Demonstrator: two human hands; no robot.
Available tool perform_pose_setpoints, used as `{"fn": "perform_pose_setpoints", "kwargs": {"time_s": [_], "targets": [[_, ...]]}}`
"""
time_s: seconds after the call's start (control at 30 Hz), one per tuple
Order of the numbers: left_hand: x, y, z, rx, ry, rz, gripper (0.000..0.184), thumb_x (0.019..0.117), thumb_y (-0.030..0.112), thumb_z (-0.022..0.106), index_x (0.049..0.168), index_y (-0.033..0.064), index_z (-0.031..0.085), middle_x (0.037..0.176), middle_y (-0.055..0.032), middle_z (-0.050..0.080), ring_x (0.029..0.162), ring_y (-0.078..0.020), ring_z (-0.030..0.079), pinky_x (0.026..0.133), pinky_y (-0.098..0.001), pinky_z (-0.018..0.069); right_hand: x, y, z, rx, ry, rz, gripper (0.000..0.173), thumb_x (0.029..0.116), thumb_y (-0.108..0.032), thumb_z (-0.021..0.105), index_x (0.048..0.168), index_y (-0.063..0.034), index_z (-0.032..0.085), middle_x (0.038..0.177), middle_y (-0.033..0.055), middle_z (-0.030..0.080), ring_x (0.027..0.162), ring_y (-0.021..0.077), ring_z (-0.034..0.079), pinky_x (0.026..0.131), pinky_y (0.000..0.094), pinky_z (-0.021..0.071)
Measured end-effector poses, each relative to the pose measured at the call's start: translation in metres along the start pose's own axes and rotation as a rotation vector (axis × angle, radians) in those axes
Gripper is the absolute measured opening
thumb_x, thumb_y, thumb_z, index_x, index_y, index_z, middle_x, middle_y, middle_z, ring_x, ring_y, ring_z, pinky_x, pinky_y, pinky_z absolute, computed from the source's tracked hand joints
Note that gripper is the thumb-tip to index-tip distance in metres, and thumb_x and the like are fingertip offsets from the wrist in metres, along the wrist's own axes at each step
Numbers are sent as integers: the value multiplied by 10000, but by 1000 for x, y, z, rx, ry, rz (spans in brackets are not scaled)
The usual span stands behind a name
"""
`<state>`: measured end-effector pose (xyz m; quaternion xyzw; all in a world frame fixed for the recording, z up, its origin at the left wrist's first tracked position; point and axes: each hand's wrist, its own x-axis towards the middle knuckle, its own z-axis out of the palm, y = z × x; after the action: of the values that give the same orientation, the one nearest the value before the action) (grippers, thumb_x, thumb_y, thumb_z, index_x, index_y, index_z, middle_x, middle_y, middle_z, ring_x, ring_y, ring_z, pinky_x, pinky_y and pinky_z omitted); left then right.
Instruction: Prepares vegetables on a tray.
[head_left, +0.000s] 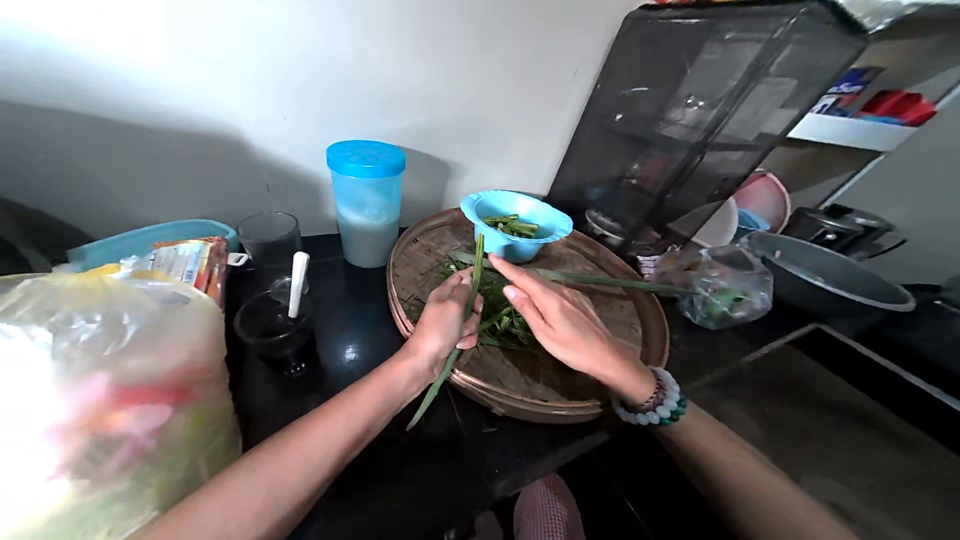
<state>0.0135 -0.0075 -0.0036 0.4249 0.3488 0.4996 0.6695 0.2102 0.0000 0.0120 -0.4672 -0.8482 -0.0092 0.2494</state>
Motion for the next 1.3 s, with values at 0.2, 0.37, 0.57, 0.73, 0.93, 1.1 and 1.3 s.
{"fn": "perform_pose_setpoints", "kwargs": {"time_s": [0.2, 0.37, 0.57, 0.73, 0.93, 1.1, 1.3], "targets": [[-3, 1, 1, 19, 24, 0, 344, 1144, 230, 299, 1389, 104, 504, 740, -1, 482, 436, -34, 336, 388, -166, 315, 28, 15, 10, -38, -6, -50, 422, 1107, -411, 375, 1513, -455, 483, 1039, 47, 704, 831, 252, 685, 677, 526, 549], [-7, 0, 1, -49, -40, 5, 403, 1146, 281, 259, 1472, 158, 460, 760, 2, 489, 428, -30, 328, 370, -164, 299, 69, 44, 0, 163, -42, 30, 427, 1125, -355, 344, 1513, -333, 521, 1406, 15, 642, 1186, 267, 665, 980, 626, 502], [-1, 0, -1, -116, 48, 31, 394, 1147, 287, 251, 1289, 60, 541, 690, 1, 479, 428, -47, 370, 390, -169, 345, 71, 29, 9, 279, 41, -55, 468, 1114, -370, 302, 1504, -281, 545, 1078, 30, 699, 842, 178, 647, 757, 467, 548], [2, -1, 4, -116, 141, 13, 375, 1148, 303, 223, 975, 92, 481, 616, 16, 432, 401, -29, 307, 370, -154, 276, 41, 12, 27, 212, 21, -214, 440, 1101, -388, 399, 1524, -342, 509, 1212, -13, 701, 944, 130, 692, 785, 440, 586], [1, -1, 4, -63, 148, -17, 337, 1146, 323, 237, 1022, 122, 476, 597, 27, 386, 401, -29, 292, 371, -153, 262, 41, 15, 32, 107, 48, -246, 420, 1101, -376, 400, 1494, -354, 546, 1050, 6, 713, 818, 164, 680, 642, 429, 556], [1, 0, 5, -55, 137, -57, 388, 1144, 335, 233, 1130, 94, 536, 592, 42, 375, 397, -17, 285, 367, -143, 258, 48, 25, 36, 62, 52, -180, 404, 1100, -361, 420, 1482, -391, 550, 1012, 24, 699, 793, 206, 671, 620, 458, 538], [0, 3, 5, -110, 117, -93, 423, 1142, 355, 209, 1129, 91, 539, 592, 60, 348, 390, -11, 272, 361, -137, 255, 49, 20, 22, 41, 74, -117, 388, 1077, -263, 520, 1457, -274, 600, 967, 103, 684, 757, 277, 655, 587, 470, 499]]}}
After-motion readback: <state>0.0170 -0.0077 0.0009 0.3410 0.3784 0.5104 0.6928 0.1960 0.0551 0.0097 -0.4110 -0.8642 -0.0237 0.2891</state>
